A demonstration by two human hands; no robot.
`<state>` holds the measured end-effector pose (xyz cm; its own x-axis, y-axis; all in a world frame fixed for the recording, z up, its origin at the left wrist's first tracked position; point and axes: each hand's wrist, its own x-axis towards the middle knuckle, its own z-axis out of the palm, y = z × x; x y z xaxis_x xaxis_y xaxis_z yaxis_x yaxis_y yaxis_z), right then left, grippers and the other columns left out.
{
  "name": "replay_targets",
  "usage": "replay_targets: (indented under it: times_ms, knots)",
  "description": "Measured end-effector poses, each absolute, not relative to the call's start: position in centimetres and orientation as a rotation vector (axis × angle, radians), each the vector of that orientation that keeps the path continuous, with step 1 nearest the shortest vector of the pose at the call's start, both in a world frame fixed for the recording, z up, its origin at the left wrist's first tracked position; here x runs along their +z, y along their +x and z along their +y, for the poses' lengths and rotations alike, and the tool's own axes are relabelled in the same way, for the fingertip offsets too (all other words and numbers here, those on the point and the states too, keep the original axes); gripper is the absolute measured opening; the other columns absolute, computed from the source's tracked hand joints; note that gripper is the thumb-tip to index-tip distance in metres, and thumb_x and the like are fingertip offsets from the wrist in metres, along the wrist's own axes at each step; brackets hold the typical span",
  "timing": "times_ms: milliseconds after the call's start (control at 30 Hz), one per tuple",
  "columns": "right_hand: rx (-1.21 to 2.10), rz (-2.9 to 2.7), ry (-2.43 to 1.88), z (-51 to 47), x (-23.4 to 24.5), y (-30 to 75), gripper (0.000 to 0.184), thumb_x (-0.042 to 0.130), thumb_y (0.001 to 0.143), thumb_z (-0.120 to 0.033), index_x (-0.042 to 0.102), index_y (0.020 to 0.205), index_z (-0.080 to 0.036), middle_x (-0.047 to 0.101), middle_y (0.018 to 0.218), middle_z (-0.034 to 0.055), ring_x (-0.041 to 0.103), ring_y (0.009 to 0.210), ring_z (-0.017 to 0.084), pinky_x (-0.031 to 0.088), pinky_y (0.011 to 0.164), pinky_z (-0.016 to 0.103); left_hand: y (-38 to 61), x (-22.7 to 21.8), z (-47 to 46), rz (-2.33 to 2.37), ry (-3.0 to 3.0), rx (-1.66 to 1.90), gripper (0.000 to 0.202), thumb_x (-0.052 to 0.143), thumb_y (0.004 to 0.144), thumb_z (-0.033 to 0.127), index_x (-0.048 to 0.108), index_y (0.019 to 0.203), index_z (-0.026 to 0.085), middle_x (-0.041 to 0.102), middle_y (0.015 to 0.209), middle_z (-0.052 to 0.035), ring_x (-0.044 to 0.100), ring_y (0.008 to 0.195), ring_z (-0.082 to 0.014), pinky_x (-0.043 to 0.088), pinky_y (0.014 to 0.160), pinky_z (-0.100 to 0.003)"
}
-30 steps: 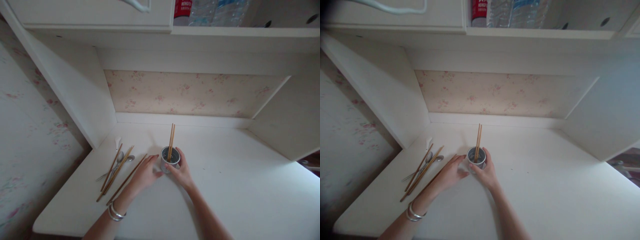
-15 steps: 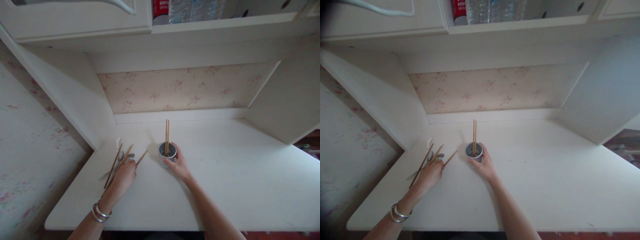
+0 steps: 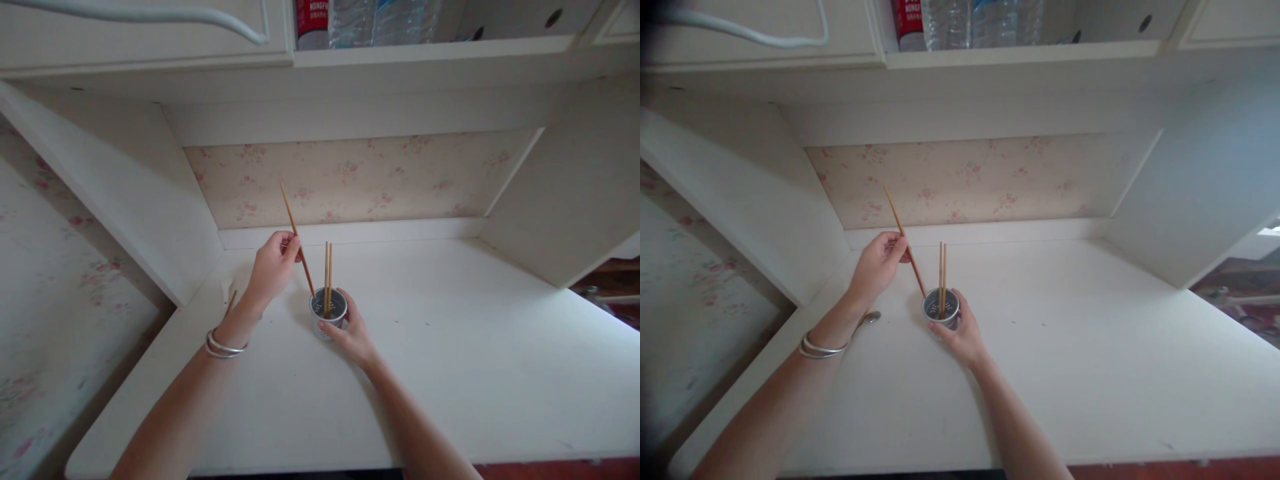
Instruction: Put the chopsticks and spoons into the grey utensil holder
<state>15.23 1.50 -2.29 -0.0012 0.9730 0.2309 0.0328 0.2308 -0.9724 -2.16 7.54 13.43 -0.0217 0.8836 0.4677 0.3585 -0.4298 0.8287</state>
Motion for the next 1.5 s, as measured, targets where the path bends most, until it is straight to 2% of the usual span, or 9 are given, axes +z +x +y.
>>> replay_targets:
  times_ms: [267, 467, 833, 1033, 1300, 1500]
  knots:
    - [0.97, -1.36, -1.09, 1.4, -1.9, 15.3, 0.083, 0.081, 0.067, -0.034, 0.038, 0.138, -0.026, 0.054, 0.136, 0.0102, 0.051, 0.125, 0.028, 0.035, 0.109, 0.048, -0.1, 6.8, 7.8, 1.441, 1.942, 1.214, 0.026, 0.052, 0.088, 0.041, 0.064, 0.091, 0.018, 0.071, 0.083, -0.0048, 0.066, 0.077, -0.0166, 0.05, 0.073, -0.027]
    - [0.984, -1.359, -1.076, 1.6, -2.2, 15.3, 0.085, 0.081, 0.067, -0.036, 0.036, 0.139, -0.025, 0.054, 0.135, 0.01, 0.053, 0.123, 0.027, 0.038, 0.107, 0.046, 0.2, 4.0, 6.7, 1.433, 1.895, 1.173, 0.03, 0.05, 0.089, 0.043, 0.066, 0.088, 0.017, 0.072, 0.086, -0.006, 0.067, 0.08, -0.0174, 0.05, 0.075, -0.028]
    - [0.974, -1.365, -1.096, 1.6, -2.3, 15.2, 0.084, 0.08, 0.067, -0.035, 0.037, 0.138, -0.027, 0.057, 0.132, 0.01, 0.055, 0.119, 0.029, 0.04, 0.104, 0.05, 0.5, 4.7, 7.0, 1.344, 1.956, 1.126, 0.029, 0.051, 0.089, 0.042, 0.067, 0.089, 0.018, 0.072, 0.09, -0.0058, 0.066, 0.082, -0.0172, 0.05, 0.076, -0.027]
    - [0.972, -1.36, -1.072, 1.6, -2.1, 15.2, 0.082, 0.081, 0.067, -0.035, 0.039, 0.137, -0.028, 0.058, 0.132, 0.0092, 0.055, 0.121, 0.029, 0.042, 0.104, 0.047, 0.5, 4.5, 7.0, 1.359, 1.962, 1.126, 0.029, 0.05, 0.09, 0.041, 0.067, 0.089, 0.018, 0.071, 0.089, -0.0057, 0.065, 0.081, -0.0169, 0.05, 0.076, -0.027]
    - [1.017, -1.356, -1.065, 1.6, -2.0, 15.1, 0.082, 0.081, 0.067, -0.035, 0.038, 0.137, -0.027, 0.058, 0.131, 0.0088, 0.055, 0.121, 0.028, 0.042, 0.103, 0.046, 0.1, 6.3, 7.1, 1.406, 2.04, 1.144, 0.028, 0.048, 0.091, 0.039, 0.067, 0.087, 0.018, 0.071, 0.088, -0.0059, 0.065, 0.08, -0.0166, 0.049, 0.073, -0.026]
    - [0.972, -1.37, -1.081, 1.7, -2.4, 15.2, 0.083, 0.081, 0.067, -0.036, 0.038, 0.137, -0.027, 0.058, 0.132, 0.0092, 0.056, 0.12, 0.028, 0.043, 0.103, 0.046, 0.6, 4.8, 7.0, 1.409, 2.039, 1.101, 0.027, 0.049, 0.09, 0.038, 0.067, 0.088, 0.018, 0.071, 0.089, -0.0056, 0.065, 0.081, -0.0167, 0.05, 0.075, -0.027]
